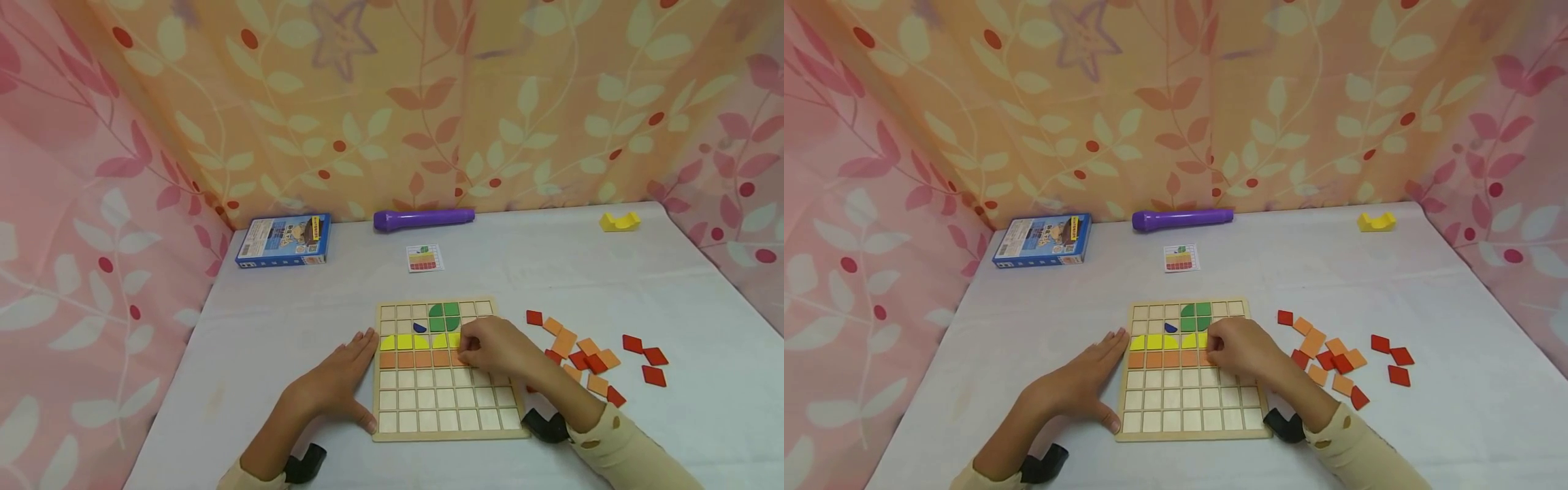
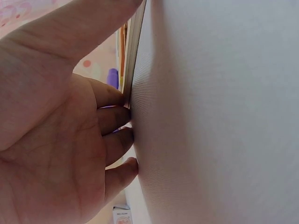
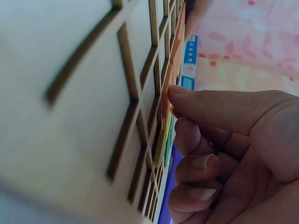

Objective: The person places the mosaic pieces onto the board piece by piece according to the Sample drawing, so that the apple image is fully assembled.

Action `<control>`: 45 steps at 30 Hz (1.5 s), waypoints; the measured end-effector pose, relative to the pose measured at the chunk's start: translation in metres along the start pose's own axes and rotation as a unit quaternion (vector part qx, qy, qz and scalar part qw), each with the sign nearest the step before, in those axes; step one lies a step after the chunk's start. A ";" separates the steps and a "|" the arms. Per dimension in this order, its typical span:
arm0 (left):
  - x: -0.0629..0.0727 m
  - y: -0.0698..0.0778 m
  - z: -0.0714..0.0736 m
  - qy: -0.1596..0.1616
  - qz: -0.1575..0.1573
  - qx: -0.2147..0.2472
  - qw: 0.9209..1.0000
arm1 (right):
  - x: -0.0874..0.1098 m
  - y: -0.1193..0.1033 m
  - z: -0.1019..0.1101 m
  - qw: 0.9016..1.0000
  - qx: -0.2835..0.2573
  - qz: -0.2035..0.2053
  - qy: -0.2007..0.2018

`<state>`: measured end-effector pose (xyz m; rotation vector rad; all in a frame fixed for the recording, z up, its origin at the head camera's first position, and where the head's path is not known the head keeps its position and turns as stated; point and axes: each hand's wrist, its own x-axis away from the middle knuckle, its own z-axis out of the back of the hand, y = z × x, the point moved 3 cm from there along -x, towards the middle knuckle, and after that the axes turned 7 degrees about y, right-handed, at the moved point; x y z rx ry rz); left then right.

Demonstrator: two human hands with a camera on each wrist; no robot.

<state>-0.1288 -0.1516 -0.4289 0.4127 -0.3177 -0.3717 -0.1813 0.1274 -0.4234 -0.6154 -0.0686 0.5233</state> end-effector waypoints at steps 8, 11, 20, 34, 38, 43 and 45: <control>-0.001 -0.001 -0.001 -0.005 0.003 -0.003 1.000 | 0.021 0.034 0.040 0.995 0.012 -0.095 0.015; -0.002 -0.001 -0.001 -0.007 0.005 -0.003 1.000 | 0.032 0.051 0.062 0.991 0.024 -0.127 0.031; -0.001 -0.002 0.000 -0.006 0.010 -0.005 1.000 | 0.052 0.086 0.088 0.981 0.054 -0.183 0.045; 0.000 -0.002 -0.001 -0.001 0.007 -0.009 1.000 | 0.048 0.099 0.078 0.974 0.050 -0.222 0.023; 0.000 -0.002 0.000 -0.003 0.007 -0.005 1.000 | 0.048 0.098 0.075 0.976 0.011 -0.217 0.009; 0.000 -0.002 -0.001 -0.003 0.005 -0.004 1.000 | 0.049 0.093 0.074 0.982 -0.001 -0.186 0.006; 0.000 -0.002 -0.001 -0.003 0.005 0.000 1.000 | 0.050 0.092 0.075 0.984 0.000 -0.175 0.006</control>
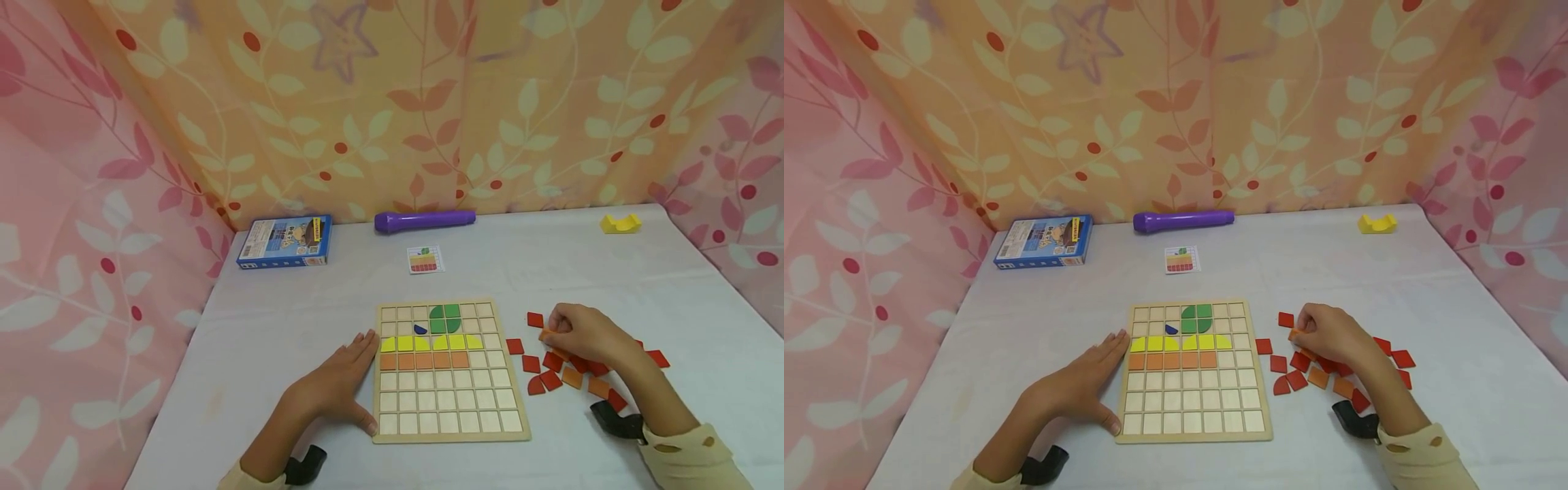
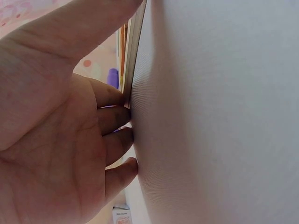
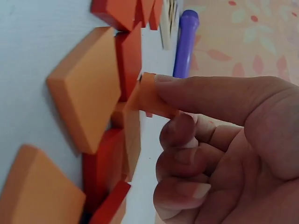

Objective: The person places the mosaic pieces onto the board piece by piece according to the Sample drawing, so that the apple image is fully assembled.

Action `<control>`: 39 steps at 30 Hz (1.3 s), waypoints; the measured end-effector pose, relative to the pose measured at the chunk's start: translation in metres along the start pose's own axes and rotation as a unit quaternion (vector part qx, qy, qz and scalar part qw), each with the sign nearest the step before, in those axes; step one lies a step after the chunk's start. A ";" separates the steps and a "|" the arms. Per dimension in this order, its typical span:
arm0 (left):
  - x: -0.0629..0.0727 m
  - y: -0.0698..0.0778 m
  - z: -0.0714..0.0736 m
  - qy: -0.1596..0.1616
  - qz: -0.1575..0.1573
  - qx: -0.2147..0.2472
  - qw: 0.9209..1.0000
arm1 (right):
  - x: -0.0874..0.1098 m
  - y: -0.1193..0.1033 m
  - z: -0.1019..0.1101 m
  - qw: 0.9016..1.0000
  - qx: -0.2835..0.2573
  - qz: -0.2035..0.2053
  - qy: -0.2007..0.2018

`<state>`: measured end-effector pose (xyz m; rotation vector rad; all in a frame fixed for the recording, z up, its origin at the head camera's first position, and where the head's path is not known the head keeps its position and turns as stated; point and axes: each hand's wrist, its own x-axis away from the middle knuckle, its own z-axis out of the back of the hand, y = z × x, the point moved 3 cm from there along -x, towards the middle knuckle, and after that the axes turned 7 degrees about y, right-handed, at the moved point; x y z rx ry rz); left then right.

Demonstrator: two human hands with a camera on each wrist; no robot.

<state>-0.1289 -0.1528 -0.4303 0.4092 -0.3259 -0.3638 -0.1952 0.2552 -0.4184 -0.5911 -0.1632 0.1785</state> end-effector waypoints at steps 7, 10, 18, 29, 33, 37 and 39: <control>-0.002 0.000 -0.002 -0.005 0.004 -0.006 1.000 | 0.003 -0.012 0.000 1.000 -0.007 0.023 -0.008; -0.002 -0.002 -0.003 -0.004 0.007 -0.007 1.000 | 0.003 -0.021 -0.002 0.999 -0.014 0.037 -0.016; -0.002 -0.004 -0.004 -0.002 0.008 -0.005 1.000 | 0.001 -0.050 -0.016 0.997 -0.026 0.061 -0.040; -0.003 -0.005 -0.006 -0.002 0.005 -0.006 1.000 | -0.008 -0.085 -0.042 0.990 -0.022 0.126 -0.054; -0.002 -0.004 -0.005 -0.005 0.004 -0.001 1.000 | -0.012 -0.086 -0.054 0.989 -0.014 0.131 -0.060; -0.002 -0.004 -0.005 -0.005 0.007 0.001 1.000 | -0.012 -0.086 -0.059 0.989 -0.005 0.138 -0.060; -0.002 -0.004 -0.004 -0.004 0.007 0.000 1.000 | -0.011 -0.087 -0.060 0.988 -0.007 0.140 -0.058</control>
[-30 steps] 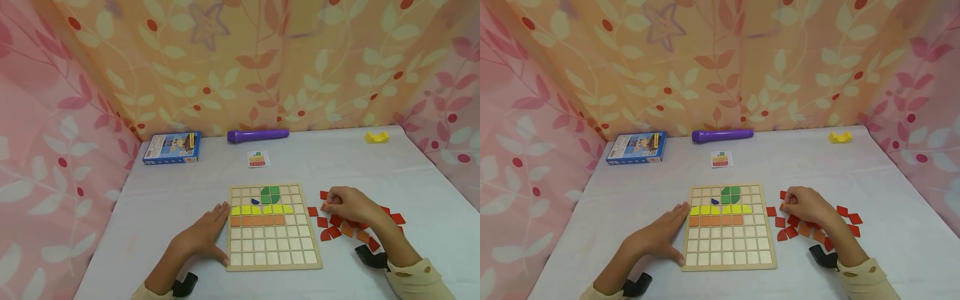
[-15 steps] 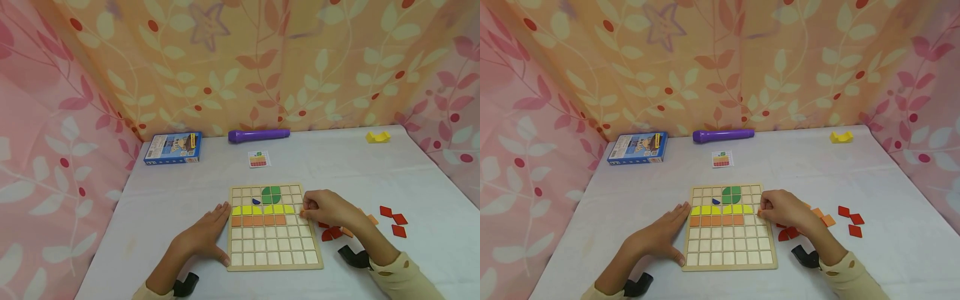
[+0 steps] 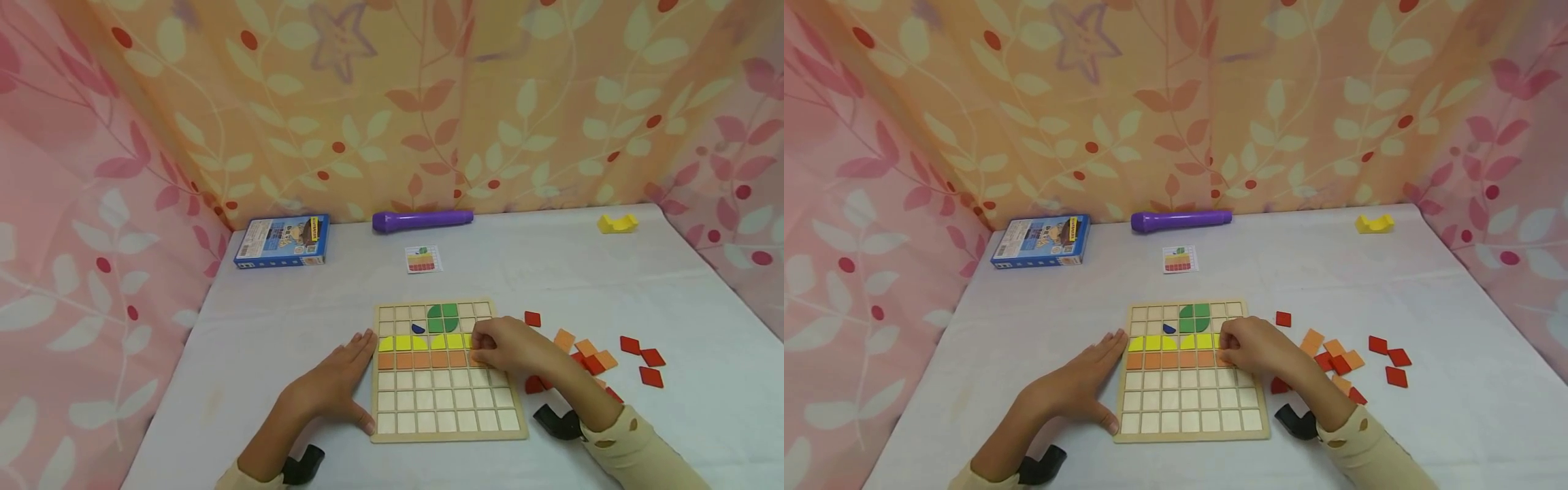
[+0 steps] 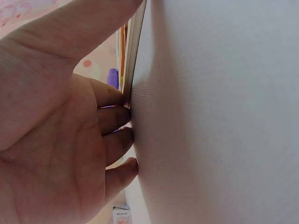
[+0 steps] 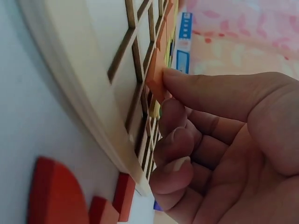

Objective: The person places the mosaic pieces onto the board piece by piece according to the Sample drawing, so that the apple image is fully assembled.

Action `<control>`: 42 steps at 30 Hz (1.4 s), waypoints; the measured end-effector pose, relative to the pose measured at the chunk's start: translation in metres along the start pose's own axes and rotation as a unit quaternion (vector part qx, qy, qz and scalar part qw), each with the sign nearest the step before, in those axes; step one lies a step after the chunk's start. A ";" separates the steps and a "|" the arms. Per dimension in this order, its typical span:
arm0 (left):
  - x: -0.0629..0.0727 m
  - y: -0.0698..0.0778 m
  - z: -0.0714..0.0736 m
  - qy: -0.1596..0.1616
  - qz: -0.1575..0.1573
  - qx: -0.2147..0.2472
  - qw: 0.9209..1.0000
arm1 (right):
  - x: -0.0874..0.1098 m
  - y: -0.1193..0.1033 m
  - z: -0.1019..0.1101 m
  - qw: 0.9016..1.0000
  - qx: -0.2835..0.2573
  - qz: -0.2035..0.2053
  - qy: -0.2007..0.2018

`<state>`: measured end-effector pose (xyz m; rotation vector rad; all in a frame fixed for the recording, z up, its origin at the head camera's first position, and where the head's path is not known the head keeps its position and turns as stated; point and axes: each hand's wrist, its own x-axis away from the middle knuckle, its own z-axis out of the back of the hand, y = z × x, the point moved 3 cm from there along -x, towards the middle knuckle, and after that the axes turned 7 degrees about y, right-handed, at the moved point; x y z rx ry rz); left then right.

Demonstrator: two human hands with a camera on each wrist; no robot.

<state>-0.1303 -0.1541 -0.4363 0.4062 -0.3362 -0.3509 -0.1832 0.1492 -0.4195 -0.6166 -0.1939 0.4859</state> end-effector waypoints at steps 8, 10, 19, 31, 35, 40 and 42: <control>0.001 0.005 0.003 0.009 -0.004 -0.008 1.000 | 0.004 0.000 -0.001 1.000 -0.002 0.008 -0.008; 0.002 0.005 0.004 0.010 -0.002 -0.007 1.000 | 0.006 0.003 0.006 1.000 -0.009 0.001 -0.005; 0.001 0.005 0.003 0.010 -0.002 -0.008 1.000 | 0.025 0.036 0.064 0.994 0.040 -0.095 0.028; 0.002 0.004 0.004 0.006 -0.008 0.000 1.000 | 0.044 0.084 0.083 0.977 0.110 -0.172 -0.070; 0.002 0.004 0.003 0.005 -0.009 -0.006 1.000 | 0.039 0.084 0.076 0.984 0.101 -0.139 -0.055; 0.001 0.003 0.002 0.002 -0.005 -0.007 1.000 | 0.035 0.081 0.070 0.990 0.092 -0.102 -0.030; 0.001 0.002 0.002 0.002 -0.004 -0.006 1.000 | 0.034 0.080 0.069 0.991 0.090 -0.094 -0.023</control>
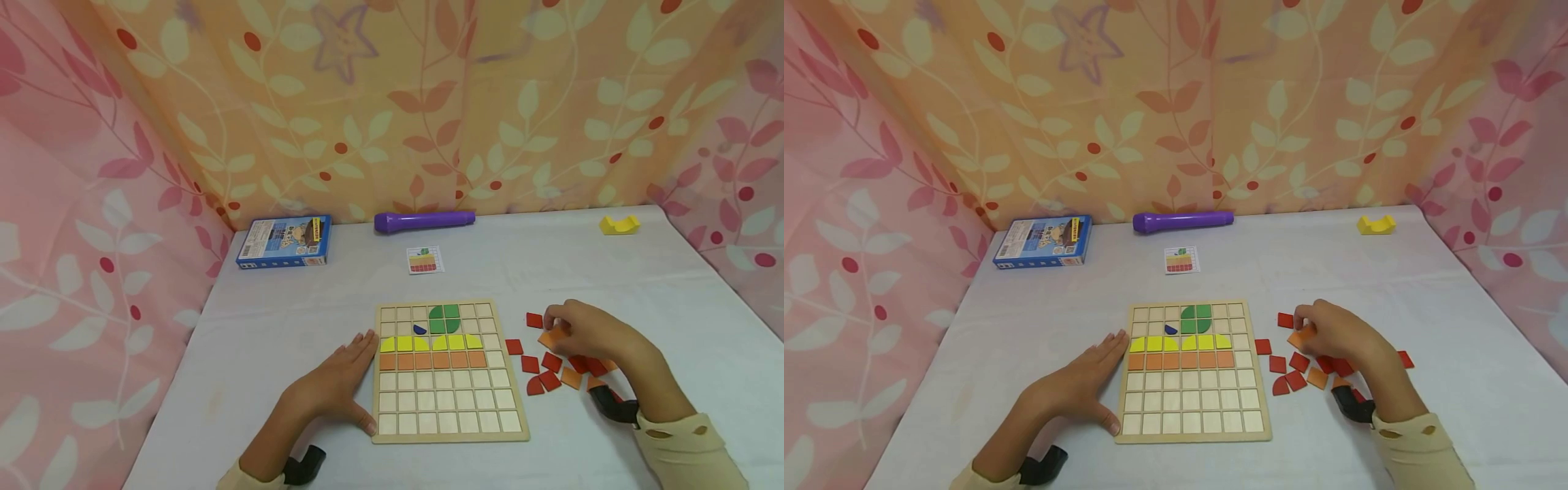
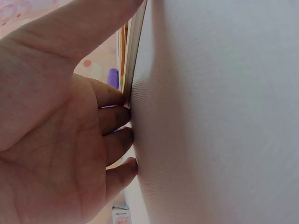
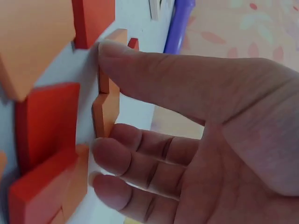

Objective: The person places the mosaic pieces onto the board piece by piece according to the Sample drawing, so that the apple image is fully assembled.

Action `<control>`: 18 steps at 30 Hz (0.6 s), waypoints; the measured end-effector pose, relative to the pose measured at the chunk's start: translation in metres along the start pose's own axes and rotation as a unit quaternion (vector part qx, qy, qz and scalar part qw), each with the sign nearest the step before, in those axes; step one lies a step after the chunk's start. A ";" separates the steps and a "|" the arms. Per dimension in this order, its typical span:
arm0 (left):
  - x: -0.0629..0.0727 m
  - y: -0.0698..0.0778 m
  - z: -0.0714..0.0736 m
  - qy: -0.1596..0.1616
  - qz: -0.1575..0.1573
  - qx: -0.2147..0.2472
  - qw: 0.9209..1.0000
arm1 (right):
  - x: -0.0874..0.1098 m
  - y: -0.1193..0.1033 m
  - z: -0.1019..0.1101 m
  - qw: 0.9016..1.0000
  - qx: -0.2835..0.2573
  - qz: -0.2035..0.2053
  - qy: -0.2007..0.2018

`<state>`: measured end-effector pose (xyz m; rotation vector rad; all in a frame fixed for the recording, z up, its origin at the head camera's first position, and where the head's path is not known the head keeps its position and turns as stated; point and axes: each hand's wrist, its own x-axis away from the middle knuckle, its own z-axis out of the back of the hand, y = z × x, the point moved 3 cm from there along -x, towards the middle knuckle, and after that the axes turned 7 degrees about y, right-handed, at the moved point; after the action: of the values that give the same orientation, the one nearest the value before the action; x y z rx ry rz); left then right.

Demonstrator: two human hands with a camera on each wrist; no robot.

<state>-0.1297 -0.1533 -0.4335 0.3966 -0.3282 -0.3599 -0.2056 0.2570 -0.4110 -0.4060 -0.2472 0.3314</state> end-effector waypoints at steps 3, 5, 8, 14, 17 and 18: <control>0.000 -0.001 0.000 0.002 -0.002 0.002 1.000 | -0.001 -0.004 -0.002 1.000 -0.021 0.010 0.003; 0.001 -0.001 0.000 0.004 -0.003 0.003 1.000 | -0.001 -0.007 -0.004 0.999 -0.038 0.016 0.002; 0.000 -0.001 0.000 0.003 -0.002 0.002 1.000 | -0.003 -0.010 -0.008 0.998 -0.054 0.029 0.002; 0.001 0.000 0.000 0.004 -0.002 0.000 1.000 | -0.005 -0.016 -0.011 0.997 -0.042 0.058 0.019; 0.001 0.001 0.001 0.004 -0.002 0.001 1.000 | -0.005 -0.018 -0.011 0.997 -0.029 0.062 0.026; 0.001 0.001 0.001 0.004 -0.002 0.001 1.000 | -0.005 -0.019 -0.010 0.997 -0.027 0.066 0.027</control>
<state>-0.1287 -0.1533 -0.4322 0.4011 -0.3206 -0.3624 -0.2017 0.2349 -0.4128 -0.4847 -0.1771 0.4428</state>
